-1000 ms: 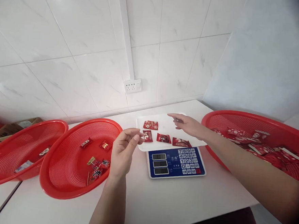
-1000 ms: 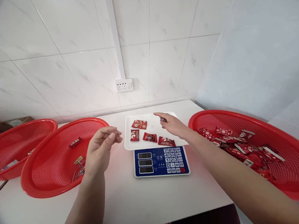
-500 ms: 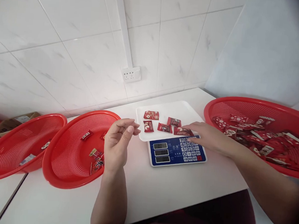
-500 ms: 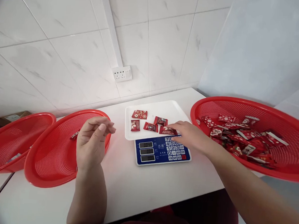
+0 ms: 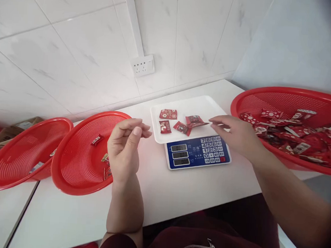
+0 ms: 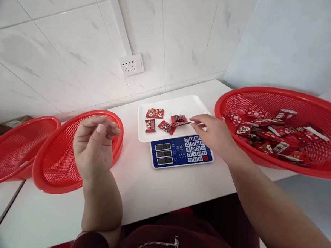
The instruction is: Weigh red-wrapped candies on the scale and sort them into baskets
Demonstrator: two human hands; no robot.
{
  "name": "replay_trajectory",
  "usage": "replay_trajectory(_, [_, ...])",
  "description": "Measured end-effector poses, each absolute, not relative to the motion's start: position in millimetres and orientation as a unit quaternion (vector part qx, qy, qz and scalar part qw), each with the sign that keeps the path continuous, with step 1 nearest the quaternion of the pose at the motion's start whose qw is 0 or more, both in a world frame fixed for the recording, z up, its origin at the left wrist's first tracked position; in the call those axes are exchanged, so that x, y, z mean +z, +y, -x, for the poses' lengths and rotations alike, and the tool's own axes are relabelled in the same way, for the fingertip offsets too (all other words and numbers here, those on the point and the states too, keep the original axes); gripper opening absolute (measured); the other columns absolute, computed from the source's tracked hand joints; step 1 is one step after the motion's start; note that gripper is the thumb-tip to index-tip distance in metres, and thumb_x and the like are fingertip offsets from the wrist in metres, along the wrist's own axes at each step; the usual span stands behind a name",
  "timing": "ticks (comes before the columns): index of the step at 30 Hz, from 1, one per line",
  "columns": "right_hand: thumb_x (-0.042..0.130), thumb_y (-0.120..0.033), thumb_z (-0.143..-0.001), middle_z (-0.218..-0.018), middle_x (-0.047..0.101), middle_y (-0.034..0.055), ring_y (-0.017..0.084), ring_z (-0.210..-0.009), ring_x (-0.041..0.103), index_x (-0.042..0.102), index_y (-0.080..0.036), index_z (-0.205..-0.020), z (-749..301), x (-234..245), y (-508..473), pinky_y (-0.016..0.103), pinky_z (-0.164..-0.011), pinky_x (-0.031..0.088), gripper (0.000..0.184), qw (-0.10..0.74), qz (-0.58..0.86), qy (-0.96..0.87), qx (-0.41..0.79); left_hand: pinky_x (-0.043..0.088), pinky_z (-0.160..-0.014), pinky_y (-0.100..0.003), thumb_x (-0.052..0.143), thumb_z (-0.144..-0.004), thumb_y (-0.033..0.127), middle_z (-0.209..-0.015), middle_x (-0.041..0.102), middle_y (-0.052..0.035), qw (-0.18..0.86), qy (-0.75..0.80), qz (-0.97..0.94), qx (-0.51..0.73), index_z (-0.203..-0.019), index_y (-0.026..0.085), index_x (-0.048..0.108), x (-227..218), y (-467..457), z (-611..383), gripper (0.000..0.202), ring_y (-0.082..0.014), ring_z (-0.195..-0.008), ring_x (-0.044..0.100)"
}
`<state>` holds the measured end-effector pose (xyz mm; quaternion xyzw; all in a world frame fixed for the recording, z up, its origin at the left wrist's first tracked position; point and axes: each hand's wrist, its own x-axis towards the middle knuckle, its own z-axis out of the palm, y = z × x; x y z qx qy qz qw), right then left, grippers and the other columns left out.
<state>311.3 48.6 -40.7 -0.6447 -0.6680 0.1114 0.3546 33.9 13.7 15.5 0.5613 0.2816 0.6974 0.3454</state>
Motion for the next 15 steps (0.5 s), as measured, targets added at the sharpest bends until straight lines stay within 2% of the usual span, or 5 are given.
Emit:
replay_trajectory(3, [0.052,-0.035,-0.082,-0.103,0.072,0.0059,0.021,-0.095,0.066,0.07,-0.021,-0.098,-331,-46,32,0.034,-0.085,0.051,0.028,0.41,0.67,-0.618,0.039,0.053,-0.062,-0.024,0.063,-0.083,0.022,-0.072,0.065,0.0011,0.308,0.273,-0.537,0.736,-0.089,0.022,0.069,17,14,-32,0.008,-0.0103,-0.065,0.062])
replay_trajectory(6, [0.053,-0.036,-0.08,-0.103,0.073,0.0057,0.021,-0.092,0.067,0.071,-0.023,-0.1,-362,-58,17,0.033,-0.087,0.049,0.03,0.406,0.711,-0.574,-0.009,0.051,-0.059,-0.022,0.063,-0.082,0.019,-0.068,0.062,0.0033,0.274,0.267,-0.504,0.774,-0.088,0.023,0.068,19,14,-29,0.009,-0.0087,-0.063,0.059])
replay_trajectory(9, [0.054,-0.041,-0.077,-0.107,0.072,0.0035,0.024,-0.094,0.067,0.07,-0.027,-0.102,-392,-65,8,0.038,-0.089,0.048,0.033,0.35,0.77,-0.534,0.009,0.049,-0.055,-0.02,0.064,-0.08,0.018,-0.067,0.06,0.0043,0.263,0.272,-0.468,0.799,-0.085,0.023,0.068,23,13,-29,0.009,-0.0074,-0.06,0.056])
replay_trajectory(13, [0.055,-0.045,-0.076,-0.113,0.07,0.0033,0.029,-0.103,0.063,0.069,-0.028,-0.106,-424,-62,9,0.043,-0.088,0.047,0.037,0.21,0.801,-0.554,0.088,0.047,-0.053,-0.019,0.066,-0.078,0.017,-0.065,0.057,0.0046,0.268,0.27,-0.441,0.813,-0.083,0.023,0.069,25,11,-32,0.009,-0.007,-0.06,0.053])
replay_trajectory(15, [0.056,-0.042,-0.076,-0.107,0.072,0.0034,0.028,-0.096,0.065,0.071,-0.028,-0.101,-437,-61,15,0.042,-0.084,0.048,0.032,0.186,0.784,-0.585,0.097,0.047,-0.054,-0.019,0.065,-0.079,0.017,-0.066,0.056,0.0042,0.274,0.269,-0.445,0.809,-0.083,0.024,0.069,25,10,-33,0.009,-0.007,-0.061,0.052])
